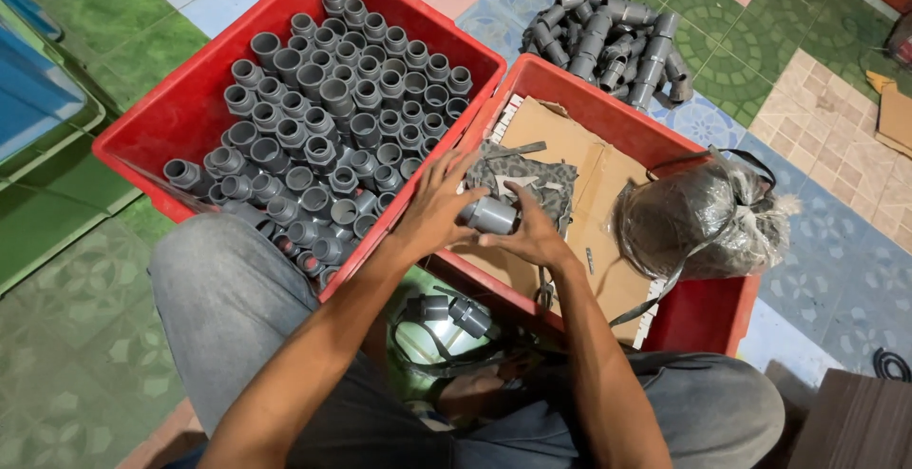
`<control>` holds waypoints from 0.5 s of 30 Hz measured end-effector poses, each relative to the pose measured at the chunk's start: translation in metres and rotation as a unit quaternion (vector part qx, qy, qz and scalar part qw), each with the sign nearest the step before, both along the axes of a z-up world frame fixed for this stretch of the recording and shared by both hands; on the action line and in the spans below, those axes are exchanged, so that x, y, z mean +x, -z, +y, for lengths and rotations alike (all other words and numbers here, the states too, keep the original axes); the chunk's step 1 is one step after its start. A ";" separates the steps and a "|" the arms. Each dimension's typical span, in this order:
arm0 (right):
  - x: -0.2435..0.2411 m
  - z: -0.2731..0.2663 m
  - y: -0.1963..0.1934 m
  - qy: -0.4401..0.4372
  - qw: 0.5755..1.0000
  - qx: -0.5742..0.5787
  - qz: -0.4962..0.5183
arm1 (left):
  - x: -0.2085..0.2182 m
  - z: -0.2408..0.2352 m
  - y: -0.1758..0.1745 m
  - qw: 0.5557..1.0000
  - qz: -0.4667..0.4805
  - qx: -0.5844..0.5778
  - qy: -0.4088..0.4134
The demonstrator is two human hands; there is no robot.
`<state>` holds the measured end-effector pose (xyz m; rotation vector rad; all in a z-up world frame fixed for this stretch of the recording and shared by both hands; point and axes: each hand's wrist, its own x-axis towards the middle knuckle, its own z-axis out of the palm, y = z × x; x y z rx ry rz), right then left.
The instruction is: Assembling PVC pipe fittings by hand, taking components from a large red bin and joining them into sub-assemblies.
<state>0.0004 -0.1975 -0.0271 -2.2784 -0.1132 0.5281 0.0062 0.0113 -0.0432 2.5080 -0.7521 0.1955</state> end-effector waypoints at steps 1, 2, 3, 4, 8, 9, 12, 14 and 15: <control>-0.001 0.000 0.007 0.000 1.000 0.000 0.000 | 0.000 -0.001 0.003 1.000 0.000 0.000 0.000; -0.002 0.001 0.015 -0.007 0.998 0.029 -0.048 | 0.001 -0.002 0.005 1.000 0.001 0.006 0.004; -0.003 0.001 0.022 -0.013 0.994 0.057 -0.096 | 0.001 -0.002 0.008 1.000 0.002 0.012 0.009; -0.003 -0.001 0.024 -0.014 0.994 0.057 -0.097 | 0.005 0.002 0.005 1.000 0.002 0.012 0.008; -0.002 -0.009 0.038 -0.004 0.984 0.150 -0.100 | 0.025 0.030 0.013 0.995 0.084 -0.049 -0.017; -0.002 -0.011 0.043 0.007 0.981 0.174 -0.080 | 0.032 0.040 0.019 0.991 0.113 -0.065 -0.024; 0.005 -0.017 0.039 -0.008 0.978 0.178 -0.107 | 0.028 0.056 0.014 0.978 0.142 -0.147 -0.029; 0.004 -0.014 0.036 -0.011 0.977 0.184 -0.110 | 0.032 0.051 0.028 0.976 0.150 -0.157 -0.026; 0.003 -0.014 0.034 -0.013 0.975 0.190 -0.113 | 0.034 0.047 0.035 0.973 0.159 -0.168 -0.022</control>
